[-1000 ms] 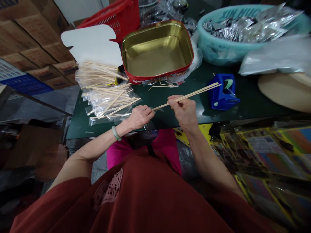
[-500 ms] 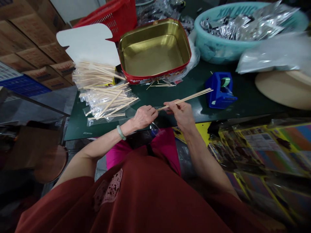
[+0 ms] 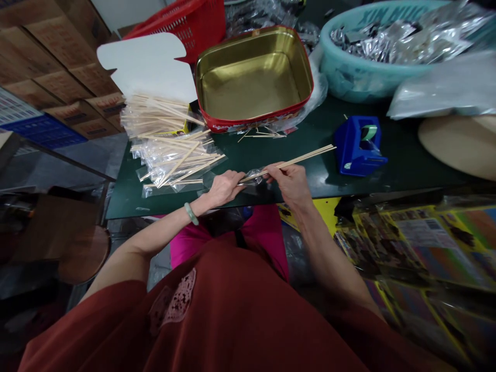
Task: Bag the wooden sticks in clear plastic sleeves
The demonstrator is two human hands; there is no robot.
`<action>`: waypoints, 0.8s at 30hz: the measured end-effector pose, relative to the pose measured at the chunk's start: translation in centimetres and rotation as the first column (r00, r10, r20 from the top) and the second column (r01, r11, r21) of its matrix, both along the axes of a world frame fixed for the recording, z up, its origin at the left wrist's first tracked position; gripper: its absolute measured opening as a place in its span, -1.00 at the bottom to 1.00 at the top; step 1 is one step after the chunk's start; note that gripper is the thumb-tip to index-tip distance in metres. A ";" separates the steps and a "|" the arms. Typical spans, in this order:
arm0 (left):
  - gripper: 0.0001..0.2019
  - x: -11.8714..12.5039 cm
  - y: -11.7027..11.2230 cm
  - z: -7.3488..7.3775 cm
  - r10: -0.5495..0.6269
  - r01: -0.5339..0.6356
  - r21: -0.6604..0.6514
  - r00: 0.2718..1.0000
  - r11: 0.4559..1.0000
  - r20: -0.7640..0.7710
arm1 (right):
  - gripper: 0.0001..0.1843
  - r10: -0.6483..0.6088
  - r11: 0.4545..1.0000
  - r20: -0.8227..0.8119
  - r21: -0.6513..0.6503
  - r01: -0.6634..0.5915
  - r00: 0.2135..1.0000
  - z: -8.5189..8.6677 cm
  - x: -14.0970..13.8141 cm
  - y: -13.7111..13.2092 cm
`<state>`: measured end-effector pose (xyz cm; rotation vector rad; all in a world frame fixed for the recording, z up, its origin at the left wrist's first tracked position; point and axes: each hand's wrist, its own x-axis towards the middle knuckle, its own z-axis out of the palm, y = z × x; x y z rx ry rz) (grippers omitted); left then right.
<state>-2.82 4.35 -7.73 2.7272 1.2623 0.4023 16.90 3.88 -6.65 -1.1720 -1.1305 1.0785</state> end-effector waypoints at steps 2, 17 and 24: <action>-0.71 -0.1 0.3 -0.1 0.019 -0.026 -0.078 0.996 0.997 -0.088 | -0.87 -0.011 1.000 0.015 0.015 0.011 1.000 0.1 0.4 0.4; -0.70 -0.5 3.7 1.6 0.288 -0.308 -0.016 0.907 0.951 -0.308 | -0.73 -0.574 0.792 -0.103 0.181 0.583 0.812 5.7 12.6 2.8; -0.40 -0.3 4.5 3.2 0.154 -0.167 -0.090 0.979 0.982 -0.130 | -0.63 -0.274 0.936 -0.012 0.228 0.270 0.962 8.4 10.8 -1.2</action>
